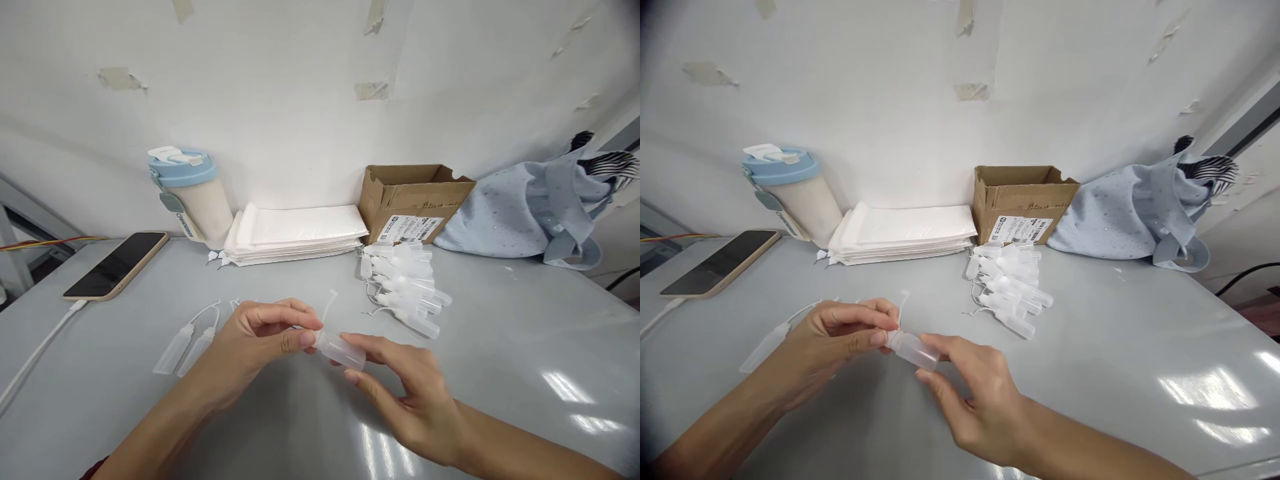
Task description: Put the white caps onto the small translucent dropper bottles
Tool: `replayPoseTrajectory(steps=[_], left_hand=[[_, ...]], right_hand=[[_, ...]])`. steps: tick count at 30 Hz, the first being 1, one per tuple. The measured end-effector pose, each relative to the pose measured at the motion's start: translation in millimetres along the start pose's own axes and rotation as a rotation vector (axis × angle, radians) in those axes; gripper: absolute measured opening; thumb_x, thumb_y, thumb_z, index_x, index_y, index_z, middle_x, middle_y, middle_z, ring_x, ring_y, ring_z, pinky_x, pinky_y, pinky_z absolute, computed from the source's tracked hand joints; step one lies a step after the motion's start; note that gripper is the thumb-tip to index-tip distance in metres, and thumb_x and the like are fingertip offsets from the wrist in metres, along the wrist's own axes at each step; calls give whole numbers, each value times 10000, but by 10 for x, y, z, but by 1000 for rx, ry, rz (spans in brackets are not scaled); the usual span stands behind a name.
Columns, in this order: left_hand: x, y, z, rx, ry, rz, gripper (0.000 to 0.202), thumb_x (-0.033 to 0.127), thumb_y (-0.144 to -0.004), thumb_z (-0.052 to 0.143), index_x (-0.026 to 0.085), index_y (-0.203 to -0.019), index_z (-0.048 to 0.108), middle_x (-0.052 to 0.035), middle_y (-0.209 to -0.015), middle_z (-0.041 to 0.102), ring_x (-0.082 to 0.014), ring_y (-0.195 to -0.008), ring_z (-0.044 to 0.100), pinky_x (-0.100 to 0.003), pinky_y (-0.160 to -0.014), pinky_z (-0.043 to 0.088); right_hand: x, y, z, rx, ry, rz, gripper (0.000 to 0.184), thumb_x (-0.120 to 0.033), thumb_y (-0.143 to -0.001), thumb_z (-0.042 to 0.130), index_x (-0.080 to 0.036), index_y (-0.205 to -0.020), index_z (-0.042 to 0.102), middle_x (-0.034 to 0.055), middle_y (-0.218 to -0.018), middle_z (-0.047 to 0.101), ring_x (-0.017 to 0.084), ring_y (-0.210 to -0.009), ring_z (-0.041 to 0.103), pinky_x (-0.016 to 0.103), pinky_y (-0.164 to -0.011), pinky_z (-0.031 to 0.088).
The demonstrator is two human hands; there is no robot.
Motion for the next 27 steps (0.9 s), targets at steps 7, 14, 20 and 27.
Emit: replayPoseTrajectory(steps=[7,14,20,27], left_hand=[[-112,8,22,81,140,-167,69,230,-724,756,218,-777,714,34,-749,674,-74,-703,581,-161,-683,459],[-117,19,92,-5,102,-169,116,307,-766,710,191,-771,710,25,-616,643,-94,-583,588,-195,-574,482],[47,41,44,39,-224,27,58,247,-794,678,260,-829,723,40,-763,647,-80,-637,568,-172,-615,477],[131,54,34,136,-325,146,81,233,-778,685,235,-853,718,-2,-849,674,-140,-769,596,-207,-651,498]], right_hand=[[-271,76,-51,89,446,-421,386,12,-803,537,-29,-1186,544,144,-894,726,219,-914,686,309,-788,605],[-377,91,-61,50,474,-532,447,55,-782,500,11,-1227,501,173,-895,732,230,-991,666,311,-815,598],[-88,1,-146,129,75,-35,310,-78,-811,599,-170,-1108,592,55,-814,744,175,-680,713,253,-583,605],[114,-43,-51,3,-251,258,164,-143,-857,584,-203,-1009,578,23,-784,738,164,-727,715,285,-678,591]])
Point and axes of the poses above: each hand's wrist, its own y-axis away from the middle knuckle, its own z-axis out of the palm, x = y × z, the point moved 7 cm from there along -y, towards the middle knuckle
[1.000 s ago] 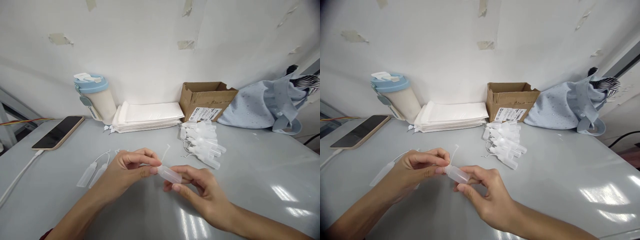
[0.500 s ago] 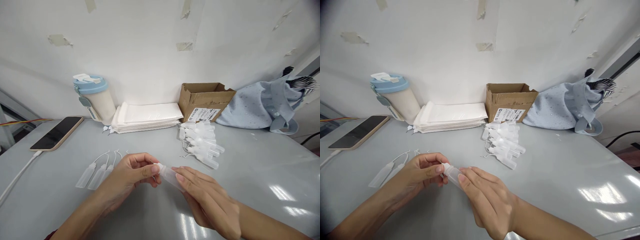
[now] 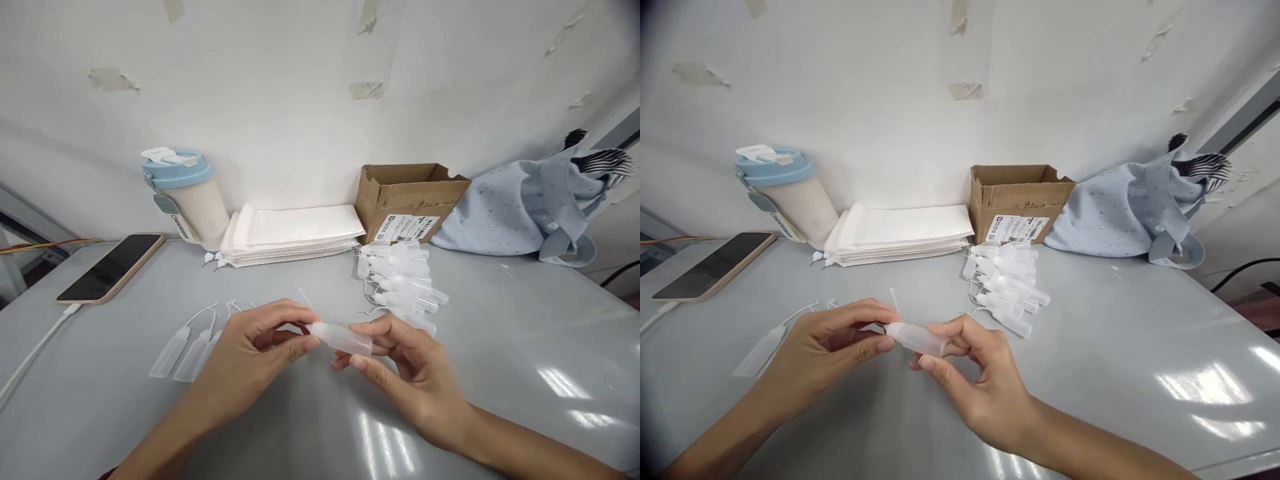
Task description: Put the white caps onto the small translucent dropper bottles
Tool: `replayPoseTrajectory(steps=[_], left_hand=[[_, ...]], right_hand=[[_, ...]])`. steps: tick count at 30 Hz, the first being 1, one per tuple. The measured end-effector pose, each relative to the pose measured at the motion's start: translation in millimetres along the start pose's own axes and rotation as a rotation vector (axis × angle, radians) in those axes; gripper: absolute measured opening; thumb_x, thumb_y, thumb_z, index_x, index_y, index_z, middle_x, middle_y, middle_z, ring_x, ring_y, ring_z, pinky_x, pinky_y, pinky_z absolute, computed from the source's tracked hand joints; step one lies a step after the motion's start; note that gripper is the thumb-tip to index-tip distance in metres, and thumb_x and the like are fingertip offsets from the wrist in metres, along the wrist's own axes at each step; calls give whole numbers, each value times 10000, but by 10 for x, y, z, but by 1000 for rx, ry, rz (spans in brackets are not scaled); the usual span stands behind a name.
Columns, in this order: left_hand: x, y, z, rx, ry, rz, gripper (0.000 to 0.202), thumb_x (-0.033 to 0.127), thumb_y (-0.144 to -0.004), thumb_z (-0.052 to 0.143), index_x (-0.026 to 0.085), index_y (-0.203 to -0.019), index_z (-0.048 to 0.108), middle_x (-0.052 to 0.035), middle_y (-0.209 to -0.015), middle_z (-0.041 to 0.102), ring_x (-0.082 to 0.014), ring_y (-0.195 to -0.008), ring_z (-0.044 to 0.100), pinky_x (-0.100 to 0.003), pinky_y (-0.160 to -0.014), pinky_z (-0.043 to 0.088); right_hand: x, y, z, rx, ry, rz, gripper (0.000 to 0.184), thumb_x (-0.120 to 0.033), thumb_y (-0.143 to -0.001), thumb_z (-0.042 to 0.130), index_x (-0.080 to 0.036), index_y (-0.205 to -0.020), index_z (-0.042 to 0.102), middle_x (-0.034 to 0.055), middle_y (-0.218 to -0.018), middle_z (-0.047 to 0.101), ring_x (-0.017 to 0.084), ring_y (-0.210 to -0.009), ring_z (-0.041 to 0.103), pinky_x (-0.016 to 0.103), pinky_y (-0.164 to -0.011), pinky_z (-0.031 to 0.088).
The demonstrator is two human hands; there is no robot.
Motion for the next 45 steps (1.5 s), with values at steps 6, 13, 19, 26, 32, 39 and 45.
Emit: replayPoseTrajectory(steps=[6,13,19,26,32,39,45], left_hand=[[-139,3,65,-91,247,-178,109,299,-827,642,236,-859,725,20,-686,691,-114,-647,627,-209,-630,519],[-101,21,93,-99,200,-198,95,290,-804,664,220,-833,722,10,-702,694,-131,-658,630,-232,-653,519],[-1,42,78,-48,30,-65,77,249,-815,645,239,-841,717,0,-877,685,-152,-819,604,-212,-700,492],[-23,38,11,50,-12,-99,99,281,-765,694,235,-849,717,-12,-881,713,-168,-814,638,-228,-717,522],[-72,23,131,-126,177,-199,146,339,-819,629,206,-819,688,-2,-710,683,-146,-658,636,-247,-644,528],[-82,47,169,-179,121,-203,215,353,-849,583,188,-732,656,25,-634,597,-107,-553,574,-216,-561,481],[-2,43,143,-87,-146,-91,227,340,-866,533,189,-736,641,8,-693,597,-114,-568,539,-218,-561,440]], right_hand=[[-295,127,3,113,485,-569,410,13,-795,537,-167,-1164,529,98,-899,702,202,-819,685,313,-633,603],[-360,169,65,46,675,-740,344,13,-787,556,-91,-1115,550,140,-855,715,225,-813,688,326,-652,611],[-137,66,-22,156,304,-250,138,-170,-800,652,-178,-923,590,5,-623,698,144,-483,643,237,-441,541],[6,-7,-20,83,24,-46,119,-137,-804,642,-167,-911,601,36,-721,706,168,-631,694,275,-574,573],[-258,102,-36,152,411,-503,300,-2,-794,560,-186,-1030,574,69,-848,687,155,-707,678,224,-530,553],[-272,183,50,88,700,-619,309,-48,-828,520,-193,-1099,542,85,-897,714,161,-725,685,243,-551,574],[-135,134,17,163,432,-349,139,-170,-837,609,-179,-969,568,20,-666,691,148,-553,660,224,-472,535]])
Point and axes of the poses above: each hand's wrist, its own y-axis away from the middle knuckle, its own z-axis out of the palm, x = y × z, the point moved 7 cm from there along -y, towards the middle knuckle
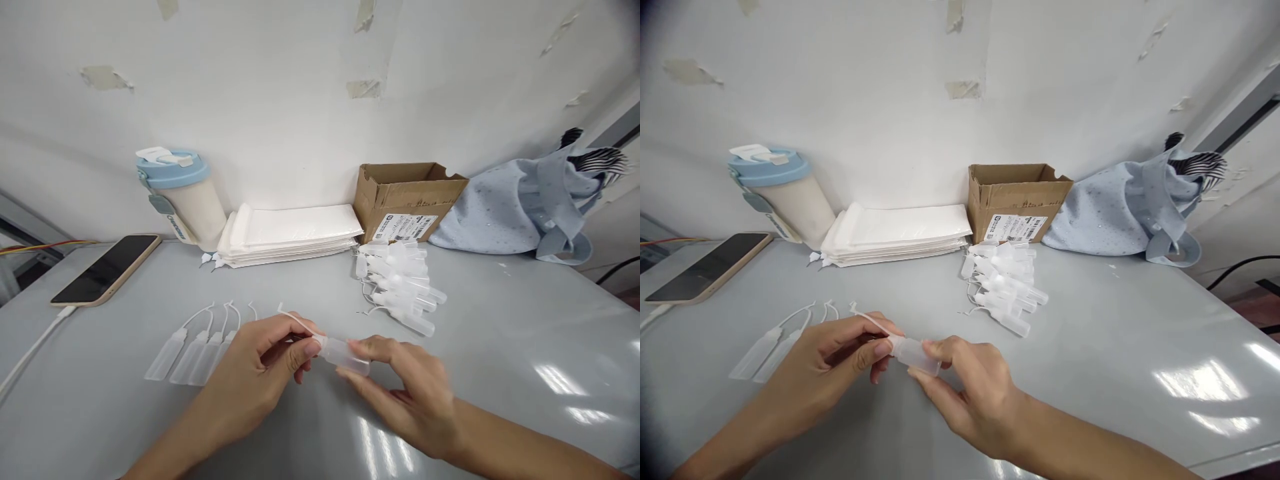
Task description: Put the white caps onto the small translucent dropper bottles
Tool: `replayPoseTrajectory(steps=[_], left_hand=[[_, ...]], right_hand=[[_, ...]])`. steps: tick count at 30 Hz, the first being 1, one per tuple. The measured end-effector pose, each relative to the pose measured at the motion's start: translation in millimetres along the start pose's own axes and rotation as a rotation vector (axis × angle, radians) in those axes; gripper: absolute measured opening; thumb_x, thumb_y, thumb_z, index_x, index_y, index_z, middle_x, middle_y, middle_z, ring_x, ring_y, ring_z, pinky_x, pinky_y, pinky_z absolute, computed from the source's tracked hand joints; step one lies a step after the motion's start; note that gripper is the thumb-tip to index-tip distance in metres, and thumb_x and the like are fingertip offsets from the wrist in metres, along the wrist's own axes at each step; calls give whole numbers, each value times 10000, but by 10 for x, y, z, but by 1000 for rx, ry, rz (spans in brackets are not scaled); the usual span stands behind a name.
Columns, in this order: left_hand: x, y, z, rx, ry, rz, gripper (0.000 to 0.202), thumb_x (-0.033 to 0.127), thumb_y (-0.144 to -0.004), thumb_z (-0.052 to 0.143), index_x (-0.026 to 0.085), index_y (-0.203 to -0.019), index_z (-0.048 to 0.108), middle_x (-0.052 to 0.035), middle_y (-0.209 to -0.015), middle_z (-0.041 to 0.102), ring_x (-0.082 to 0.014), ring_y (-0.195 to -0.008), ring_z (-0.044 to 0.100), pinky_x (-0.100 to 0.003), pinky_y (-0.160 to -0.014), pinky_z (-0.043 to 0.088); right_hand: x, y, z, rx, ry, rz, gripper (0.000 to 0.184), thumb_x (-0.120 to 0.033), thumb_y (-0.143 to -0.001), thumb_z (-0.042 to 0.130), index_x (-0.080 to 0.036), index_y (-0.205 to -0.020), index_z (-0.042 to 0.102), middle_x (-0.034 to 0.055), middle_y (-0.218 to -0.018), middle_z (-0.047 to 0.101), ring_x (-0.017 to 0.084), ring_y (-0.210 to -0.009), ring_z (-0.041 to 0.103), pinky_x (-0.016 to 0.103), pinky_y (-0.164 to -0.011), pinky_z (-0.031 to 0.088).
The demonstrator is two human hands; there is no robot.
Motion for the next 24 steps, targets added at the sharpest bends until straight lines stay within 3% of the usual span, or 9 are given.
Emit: replayPoseTrajectory(steps=[5,7,9,11,13,16,20,22,24], left_hand=[[107,9,-1,61,-155,90,202,312,-866,512,215,-748,644,12,-641,587,-133,-570,530,-221,-545,412],[123,10,3,72,-174,97,194,313,-864,514,225,-753,646,17,-630,576,-134,-570,523,-219,-543,405],[118,6,3,84,-156,91,184,324,-858,528,229,-762,653,19,-634,575,-135,-578,523,-217,-547,408],[85,-4,0,93,-95,59,178,340,-850,545,225,-776,659,17,-643,580,-139,-599,535,-217,-568,421],[33,-16,8,72,-31,8,190,354,-853,543,216,-799,663,14,-653,587,-141,-620,546,-218,-592,432],[-30,-27,30,0,-14,-60,243,375,-877,504,203,-784,649,14,-654,584,-139,-631,550,-222,-606,430],[-63,-17,73,-121,38,-113,301,406,-895,463,190,-723,584,17,-651,571,-136,-623,552,-237,-616,427],[-65,-4,89,-149,63,-124,308,418,-894,461,186,-716,559,25,-629,547,-127,-594,540,-239,-602,422],[-62,6,88,-131,63,-121,311,424,-891,464,183,-711,545,33,-620,519,-115,-565,518,-231,-576,412]], right_hand=[[342,90,326,-276,-754,800,217,-345,-805,643,-178,-747,517,-62,-457,582,98,-339,560,187,-363,456],[343,116,413,-349,-982,966,292,-385,-787,656,-173,-676,487,-77,-450,551,69,-293,511,165,-331,407],[345,105,429,-359,-1068,1015,327,-395,-778,663,-169,-640,472,-84,-458,535,53,-282,492,152,-323,383],[357,83,400,-338,-1020,969,290,-377,-791,653,-172,-684,479,-70,-482,564,68,-324,537,157,-351,414],[363,44,324,-295,-837,813,209,-324,-809,642,-176,-774,499,-45,-520,607,103,-413,609,184,-412,476],[261,-40,140,-183,-407,382,119,-209,-824,625,-173,-898,539,0,-624,649,136,-537,654,215,-471,524],[-3,-29,37,-90,-28,-157,204,-87,-862,531,-178,-1045,525,69,-801,682,165,-689,669,246,-531,553],[-50,-19,34,-80,20,-239,218,-68,-863,519,-168,-1057,521,82,-818,683,170,-696,670,248,-532,554],[-30,-33,19,-55,-1,-179,198,-86,-848,558,-173,-1025,538,69,-786,688,166,-643,667,239,-499,546]])
Point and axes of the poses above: each hand's wrist, its own y-axis away from the middle knuckle, its own z-axis out of the palm, x = y × z, the point moved 7 cm from there along -y, towards the middle knuckle
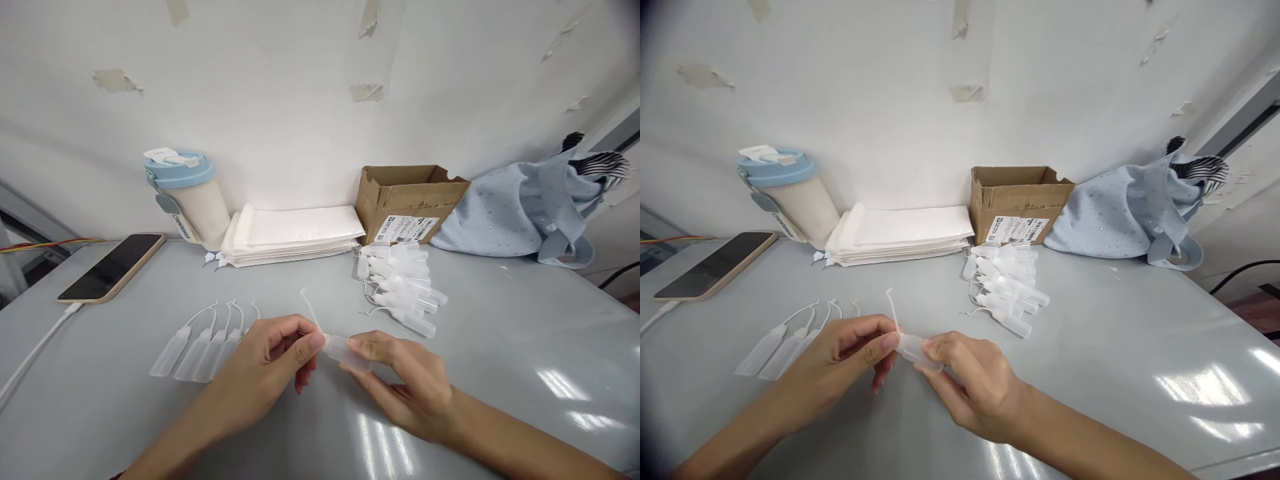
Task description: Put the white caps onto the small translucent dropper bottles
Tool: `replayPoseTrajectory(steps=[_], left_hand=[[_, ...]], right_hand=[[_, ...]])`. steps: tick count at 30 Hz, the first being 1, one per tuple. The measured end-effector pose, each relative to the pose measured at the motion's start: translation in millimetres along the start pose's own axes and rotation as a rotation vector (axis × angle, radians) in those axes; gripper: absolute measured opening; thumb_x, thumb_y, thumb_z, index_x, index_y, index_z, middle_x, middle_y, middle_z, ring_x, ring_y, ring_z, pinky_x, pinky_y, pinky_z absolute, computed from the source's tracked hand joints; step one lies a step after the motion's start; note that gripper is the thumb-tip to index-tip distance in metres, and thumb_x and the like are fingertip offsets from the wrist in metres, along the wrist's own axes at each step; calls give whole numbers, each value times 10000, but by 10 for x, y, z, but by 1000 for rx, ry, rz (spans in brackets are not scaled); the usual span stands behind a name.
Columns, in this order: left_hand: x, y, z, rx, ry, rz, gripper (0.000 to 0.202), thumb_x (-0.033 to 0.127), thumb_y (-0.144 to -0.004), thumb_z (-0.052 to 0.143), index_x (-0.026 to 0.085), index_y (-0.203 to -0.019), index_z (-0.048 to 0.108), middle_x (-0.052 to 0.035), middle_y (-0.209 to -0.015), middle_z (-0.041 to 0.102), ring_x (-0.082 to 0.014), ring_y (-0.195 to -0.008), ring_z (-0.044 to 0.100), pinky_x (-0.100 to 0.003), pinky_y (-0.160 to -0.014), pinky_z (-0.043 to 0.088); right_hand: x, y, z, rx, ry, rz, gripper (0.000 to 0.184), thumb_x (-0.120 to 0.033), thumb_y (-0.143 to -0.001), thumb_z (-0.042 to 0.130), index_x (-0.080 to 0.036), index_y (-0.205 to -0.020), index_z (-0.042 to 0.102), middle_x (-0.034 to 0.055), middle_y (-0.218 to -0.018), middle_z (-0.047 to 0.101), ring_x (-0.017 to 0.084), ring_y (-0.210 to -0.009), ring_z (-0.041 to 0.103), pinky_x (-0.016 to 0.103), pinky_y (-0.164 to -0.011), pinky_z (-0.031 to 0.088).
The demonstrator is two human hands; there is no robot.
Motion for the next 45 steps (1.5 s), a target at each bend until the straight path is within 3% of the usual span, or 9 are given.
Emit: replayPoseTrajectory(steps=[9,13,16,18,21,26,33,38,45], left_hand=[[78,11,-16,147,-192,173,286,332,-904,439,186,-680,541,30,-618,532,-109,-561,493,-215,-539,387],[61,-10,-6,154,-285,218,259,326,-905,444,195,-734,588,19,-662,592,-122,-598,537,-219,-553,405],[16,-40,-59,143,-359,188,217,336,-896,468,223,-813,634,14,-760,651,-137,-677,581,-221,-588,426],[-4,-53,-182,167,-413,160,214,356,-882,489,242,-818,658,20,-790,678,-145,-712,599,-220,-620,438],[9,-18,-592,405,-463,140,240,420,-835,534,235,-773,673,21,-749,703,-160,-712,626,-217,-642,456],[-61,112,-1317,813,-723,-35,301,409,-845,495,181,-932,670,-19,-848,724,-177,-748,635,-234,-689,459],[-315,47,-1791,883,-920,-128,300,294,-869,479,113,-1036,650,-97,-1104,664,-219,-846,628,-322,-781,474],[-447,-143,-1880,767,-1026,-40,262,226,-895,545,141,-1142,575,-102,-1272,544,-257,-1141,527,-459,-913,454],[-582,-225,-1957,675,-1092,17,297,276,-897,553,161,-1171,550,-94,-1216,563,-239,-1043,579,-458,-871,487]], right_hand=[[376,205,342,-74,-936,966,206,-269,-754,711,-175,-792,531,-43,-516,629,122,-398,627,193,-401,485],[385,195,402,-126,-1171,1138,239,-312,-770,690,-166,-709,510,-65,-496,594,62,-296,523,147,-325,394],[471,82,232,-147,-987,1051,218,-347,-822,625,-177,-746,514,-51,-518,599,81,-351,548,181,-372,426],[583,-41,-43,-81,-604,875,179,-337,-824,621,-184,-856,533,-27,-571,624,117,-460,593,222,-450,464],[605,-206,-510,94,126,497,159,-299,-794,640,-174,-857,564,-25,-588,558,116,-504,515,225,-457,403],[728,-179,-535,-95,601,295,134,-293,-828,567,-162,-802,583,29,-716,570,156,-606,525,257,-488,391],[716,-112,-449,-230,846,259,111,-216,-785,585,-135,-848,628,102,-857,569,255,-793,541,277,-469,397],[572,-112,-337,-204,853,153,117,-155,-795,565,-102,-873,634,143,-925,567,271,-807,528,326,-544,449],[250,-76,-2,-218,612,7,114,-135,-850,517,-87,-888,613,179,-1000,560,290,-908,517,397,-698,471]])
Point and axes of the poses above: each hand's wrist, its own y-axis away from the middle knuckle, its own z-axis out of the palm, x = y × z, the point moved 7 cm from there along -y, towards the middle knuckle
